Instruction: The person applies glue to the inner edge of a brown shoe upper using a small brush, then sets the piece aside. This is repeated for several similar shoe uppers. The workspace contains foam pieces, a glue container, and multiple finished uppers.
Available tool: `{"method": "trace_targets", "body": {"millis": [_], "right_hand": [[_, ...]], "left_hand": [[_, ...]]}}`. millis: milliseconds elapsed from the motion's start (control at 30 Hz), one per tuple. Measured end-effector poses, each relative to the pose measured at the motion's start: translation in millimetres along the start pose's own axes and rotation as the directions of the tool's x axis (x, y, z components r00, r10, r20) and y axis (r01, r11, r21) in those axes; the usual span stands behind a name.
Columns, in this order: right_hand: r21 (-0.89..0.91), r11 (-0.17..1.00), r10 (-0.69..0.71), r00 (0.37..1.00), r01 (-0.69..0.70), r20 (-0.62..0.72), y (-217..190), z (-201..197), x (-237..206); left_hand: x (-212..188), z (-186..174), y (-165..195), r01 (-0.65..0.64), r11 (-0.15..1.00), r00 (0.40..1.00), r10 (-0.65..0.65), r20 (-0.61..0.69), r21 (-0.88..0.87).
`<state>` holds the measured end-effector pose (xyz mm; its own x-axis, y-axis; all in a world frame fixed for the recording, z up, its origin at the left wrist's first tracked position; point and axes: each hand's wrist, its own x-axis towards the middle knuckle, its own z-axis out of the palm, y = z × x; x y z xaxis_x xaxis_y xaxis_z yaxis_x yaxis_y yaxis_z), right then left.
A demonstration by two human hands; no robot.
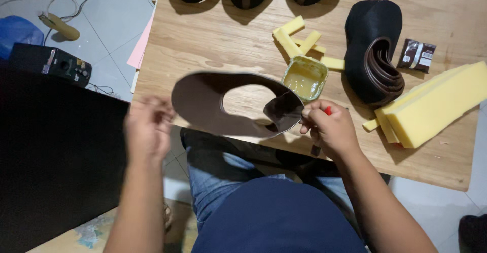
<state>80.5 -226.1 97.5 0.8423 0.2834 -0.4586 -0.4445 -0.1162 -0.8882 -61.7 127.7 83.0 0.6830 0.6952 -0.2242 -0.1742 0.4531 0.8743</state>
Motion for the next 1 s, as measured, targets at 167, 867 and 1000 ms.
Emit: {"method": "trace_targets", "body": {"millis": [167,867,1000], "right_hand": [[0.065,0.997,-0.041,0.996,0.036,0.077,2,-6,-2],[-0.228,0.972,-0.022,0.986,0.061,0.168,24,-1,-4],[-0.205,0.972,-0.079,0.980,0.116,0.180,27,-1,-5]], "left_hand": [[-14,11,-97,0.375,0.905,0.922,-0.387,0.025,0.203],[-89,83,-104,-0.005,0.915,0.750,-0.263,0.607,0.403],[-89,73,-107,0.106,0.948,0.751,-0.273,0.601,0.299]]}}
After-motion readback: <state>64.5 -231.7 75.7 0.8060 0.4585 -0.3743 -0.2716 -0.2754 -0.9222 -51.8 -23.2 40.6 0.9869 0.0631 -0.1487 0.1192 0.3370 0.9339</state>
